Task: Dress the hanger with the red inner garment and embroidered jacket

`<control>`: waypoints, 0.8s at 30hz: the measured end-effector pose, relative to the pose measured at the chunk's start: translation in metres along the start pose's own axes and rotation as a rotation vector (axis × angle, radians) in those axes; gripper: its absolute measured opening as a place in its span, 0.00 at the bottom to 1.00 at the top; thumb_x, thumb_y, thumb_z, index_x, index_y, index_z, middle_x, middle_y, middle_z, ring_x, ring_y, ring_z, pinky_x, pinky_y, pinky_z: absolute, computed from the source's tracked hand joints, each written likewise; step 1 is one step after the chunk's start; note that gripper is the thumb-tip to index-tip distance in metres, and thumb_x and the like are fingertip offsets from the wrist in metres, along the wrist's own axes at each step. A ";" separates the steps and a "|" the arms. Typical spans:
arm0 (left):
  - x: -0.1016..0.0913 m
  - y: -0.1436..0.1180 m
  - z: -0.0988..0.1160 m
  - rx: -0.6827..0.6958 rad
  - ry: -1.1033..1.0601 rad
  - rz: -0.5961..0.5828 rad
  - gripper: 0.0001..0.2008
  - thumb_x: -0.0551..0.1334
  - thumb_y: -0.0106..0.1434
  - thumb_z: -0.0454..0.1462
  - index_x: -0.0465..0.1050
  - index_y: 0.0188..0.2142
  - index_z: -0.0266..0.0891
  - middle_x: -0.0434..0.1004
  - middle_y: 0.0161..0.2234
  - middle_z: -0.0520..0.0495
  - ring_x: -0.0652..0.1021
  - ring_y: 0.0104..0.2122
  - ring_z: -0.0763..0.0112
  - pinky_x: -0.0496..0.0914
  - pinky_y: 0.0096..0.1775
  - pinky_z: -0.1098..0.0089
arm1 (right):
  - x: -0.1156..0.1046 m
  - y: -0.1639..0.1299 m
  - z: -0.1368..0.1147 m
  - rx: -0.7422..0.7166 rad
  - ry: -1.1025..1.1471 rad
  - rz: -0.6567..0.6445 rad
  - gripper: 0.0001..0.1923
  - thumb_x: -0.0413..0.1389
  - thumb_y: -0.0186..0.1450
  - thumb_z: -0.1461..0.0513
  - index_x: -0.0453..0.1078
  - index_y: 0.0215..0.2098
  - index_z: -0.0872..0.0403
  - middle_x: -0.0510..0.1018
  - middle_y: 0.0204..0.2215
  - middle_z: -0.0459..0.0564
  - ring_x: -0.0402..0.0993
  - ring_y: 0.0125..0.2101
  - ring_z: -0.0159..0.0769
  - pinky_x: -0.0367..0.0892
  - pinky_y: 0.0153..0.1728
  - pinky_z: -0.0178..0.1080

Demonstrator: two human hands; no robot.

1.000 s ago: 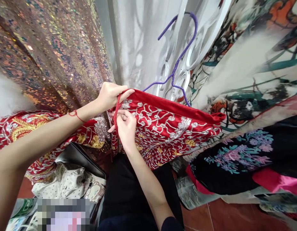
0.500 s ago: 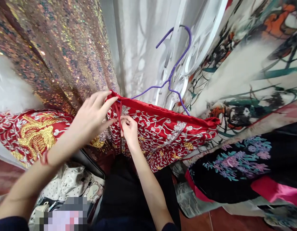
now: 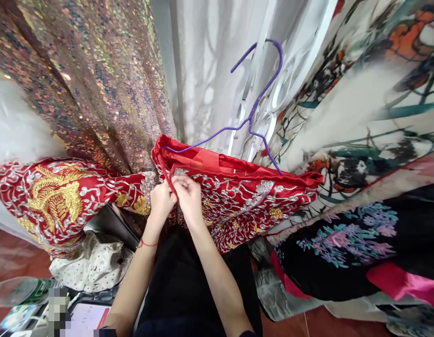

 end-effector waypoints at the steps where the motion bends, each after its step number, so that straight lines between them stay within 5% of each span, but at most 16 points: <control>1: 0.001 0.004 0.001 0.036 0.009 0.000 0.10 0.55 0.66 0.35 0.73 0.43 0.38 0.81 0.31 0.39 0.83 0.34 0.55 0.67 0.33 0.67 | 0.001 -0.002 0.002 -0.002 0.000 0.004 0.10 0.62 0.54 0.55 0.71 0.25 0.52 0.72 0.15 0.39 0.59 0.14 0.24 0.60 0.19 0.33; 7: 0.007 -0.005 0.009 0.081 -0.079 0.002 0.12 0.53 0.69 0.34 0.74 0.36 0.38 0.80 0.29 0.44 0.78 0.28 0.66 0.63 0.31 0.71 | -0.007 -0.021 -0.002 -0.143 0.096 0.315 0.09 0.61 0.56 0.57 0.69 0.25 0.52 0.71 0.16 0.39 0.64 0.17 0.27 0.65 0.23 0.34; 16: 0.009 -0.035 0.008 -0.011 -0.200 0.015 0.10 0.54 0.69 0.36 0.75 0.40 0.39 0.80 0.30 0.45 0.78 0.28 0.66 0.62 0.31 0.70 | 0.015 -0.013 -0.052 -0.223 0.076 0.263 0.08 0.56 0.64 0.56 0.69 0.32 0.52 0.76 0.23 0.41 0.61 0.15 0.22 0.58 0.17 0.30; 21: -0.021 -0.028 0.002 0.033 -0.437 0.120 0.08 0.58 0.69 0.41 0.70 0.35 0.40 0.73 0.26 0.51 0.73 0.25 0.72 0.63 0.31 0.72 | 0.003 -0.013 -0.056 -0.171 -0.220 -0.016 0.12 0.58 0.65 0.53 0.72 0.35 0.53 0.78 0.24 0.43 0.71 0.19 0.28 0.67 0.22 0.34; 24: -0.061 -0.020 0.003 0.104 -0.643 0.346 0.08 0.56 0.69 0.42 0.66 0.36 0.40 0.71 0.30 0.51 0.72 0.28 0.73 0.67 0.34 0.72 | -0.046 -0.042 -0.097 -0.421 -0.574 0.174 0.11 0.56 0.68 0.55 0.75 0.37 0.53 0.81 0.31 0.48 0.77 0.30 0.34 0.72 0.35 0.39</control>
Point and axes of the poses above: each hand's wrist, its own y-axis towards the middle knuckle, its own x-axis out of the palm, z = x × y, the point moved 10 cm from there along y, towards the middle knuckle
